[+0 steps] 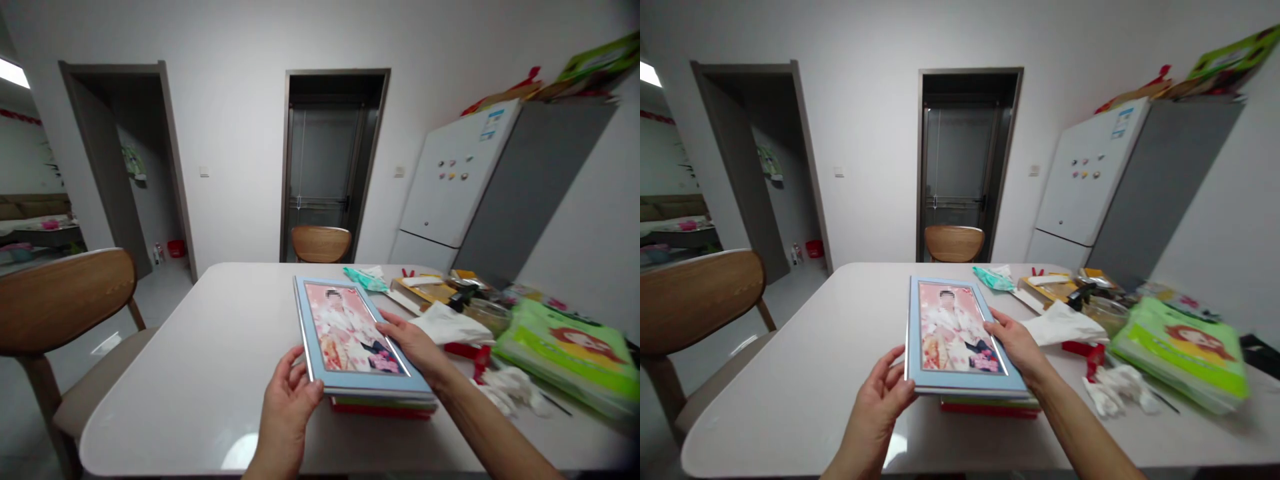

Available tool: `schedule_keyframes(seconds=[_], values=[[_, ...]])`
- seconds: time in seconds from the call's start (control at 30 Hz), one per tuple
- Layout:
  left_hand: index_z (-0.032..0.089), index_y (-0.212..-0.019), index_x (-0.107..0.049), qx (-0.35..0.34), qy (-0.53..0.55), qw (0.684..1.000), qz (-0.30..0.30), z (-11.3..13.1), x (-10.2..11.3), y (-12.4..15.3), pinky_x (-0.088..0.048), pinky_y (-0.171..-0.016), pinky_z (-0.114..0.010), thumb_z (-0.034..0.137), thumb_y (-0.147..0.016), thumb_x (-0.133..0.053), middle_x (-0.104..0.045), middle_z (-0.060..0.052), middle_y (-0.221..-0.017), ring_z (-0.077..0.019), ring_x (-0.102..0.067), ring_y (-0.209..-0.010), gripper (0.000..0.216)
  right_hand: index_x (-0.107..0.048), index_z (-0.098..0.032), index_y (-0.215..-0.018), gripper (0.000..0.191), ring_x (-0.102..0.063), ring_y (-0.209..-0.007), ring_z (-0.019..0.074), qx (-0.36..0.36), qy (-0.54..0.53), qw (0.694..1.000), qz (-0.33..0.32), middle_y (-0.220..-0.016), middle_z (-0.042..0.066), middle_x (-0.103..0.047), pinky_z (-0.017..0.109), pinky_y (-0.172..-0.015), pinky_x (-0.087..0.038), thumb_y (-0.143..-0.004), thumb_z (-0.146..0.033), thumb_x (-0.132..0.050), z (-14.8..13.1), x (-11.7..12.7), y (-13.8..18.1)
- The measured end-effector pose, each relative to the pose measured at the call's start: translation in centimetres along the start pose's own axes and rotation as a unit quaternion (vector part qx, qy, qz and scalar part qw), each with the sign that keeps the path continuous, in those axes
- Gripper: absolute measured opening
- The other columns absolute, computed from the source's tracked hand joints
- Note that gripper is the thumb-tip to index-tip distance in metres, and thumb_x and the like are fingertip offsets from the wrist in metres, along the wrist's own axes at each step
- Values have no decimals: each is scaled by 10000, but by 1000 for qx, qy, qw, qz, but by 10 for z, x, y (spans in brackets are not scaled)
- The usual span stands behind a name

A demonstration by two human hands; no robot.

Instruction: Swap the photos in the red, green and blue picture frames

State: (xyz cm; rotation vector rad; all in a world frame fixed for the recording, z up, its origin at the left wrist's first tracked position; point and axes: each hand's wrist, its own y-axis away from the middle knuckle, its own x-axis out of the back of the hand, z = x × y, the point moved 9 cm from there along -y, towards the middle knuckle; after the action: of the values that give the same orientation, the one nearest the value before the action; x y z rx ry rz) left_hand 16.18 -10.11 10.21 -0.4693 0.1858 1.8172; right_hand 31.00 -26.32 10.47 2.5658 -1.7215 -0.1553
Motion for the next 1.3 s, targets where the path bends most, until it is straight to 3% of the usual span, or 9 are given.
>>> schedule_keyframes(seconds=[0.13,0.33,0.57,0.67,0.73,0.83,1.03,1.17,1.3], values=[[117,-1094,-424,-12,-89,996,-21,-33,-20,-19,-437,-842,-312,187,-666,-543,-585,-118,-1059,-199,-550,-967,449,-450,-151,-1162,530,-614,-594,165,-20,81,996,42,-813,36,-673,269,-558,-478,-647,-237,-540,20,49,-21],[129,-1119,-444,-29,-323,946,2,-61,-9,-26,-355,-928,-345,169,-699,-488,-532,-88,-1148,-197,-465,-1075,424,-523,-120,-1086,494,-600,-814,187,0,170,976,135,-1001,80,-619,268,-703,-468,-608,-231,-578,40,80,-29],[141,-1251,-271,-15,-289,953,-91,-74,-18,-16,-298,-965,-313,105,-611,-525,-427,-74,-1259,-193,-393,-1143,689,-579,-186,-1029,450,-539,-973,218,-44,133,983,121,-1126,68,-545,294,-790,-440,-644,-415,-536,74,93,5],[135,-1277,-195,-8,-309,948,-81,-76,-9,-18,-276,-976,-289,42,-569,-499,-422,-67,-1262,-174,-376,-1155,776,-582,-200,-1026,438,-547,-953,222,-25,123,986,108,-1075,46,-584,299,-792,-440,-648,-414,-527,79,70,9],[125,-1281,-170,-14,-321,946,-44,-71,10,-24,-283,-967,-271,20,-571,-457,-432,-67,-1254,-156,-390,-1145,773,-572,-200,-1035,422,-557,-924,225,-12,113,991,72,-1033,38,-607,314,-775,-448,-676,-411,-505,77,36,3],[126,-1270,-201,-8,-349,937,21,-59,56,-38,-332,-927,-264,-1,-579,-408,-488,-68,-1203,-152,-455,-1088,732,-564,-198,-1021,358,-557,-892,220,9,123,992,30,-1002,36,-607,331,-740,-460,-739,-398,-467,68,-21,-14],[163,-1247,-273,3,-383,917,110,-29,144,-68,-362,-892,-268,-3,-567,-410,-551,-35,-1135,-174,-487,-1055,714,-490,-155,-1049,294,-515,-893,172,57,151,985,58,-1076,52,-500,352,-738,-447,-802,-311,-459,52,-98,-56],[163,-1224,-329,3,-373,917,139,-17,170,-79,-347,-893,-234,-17,-540,-419,-566,-31,-1115,-180,-491,-1049,712,-492,-144,-1049,307,-514,-896,186,81,157,982,71,-1074,48,-501,353,-730,-449,-795,-315,-470,47,-126,-74],[180,-1203,-364,5,-342,926,160,-15,179,-84,-338,-896,-238,-15,-542,-438,-575,-21,-1100,-191,-488,-1050,694,-492,-144,-1047,306,-513,-896,188,100,175,975,90,-1069,45,-502,355,-734,-448,-796,-318,-467,43,-133,-83]])
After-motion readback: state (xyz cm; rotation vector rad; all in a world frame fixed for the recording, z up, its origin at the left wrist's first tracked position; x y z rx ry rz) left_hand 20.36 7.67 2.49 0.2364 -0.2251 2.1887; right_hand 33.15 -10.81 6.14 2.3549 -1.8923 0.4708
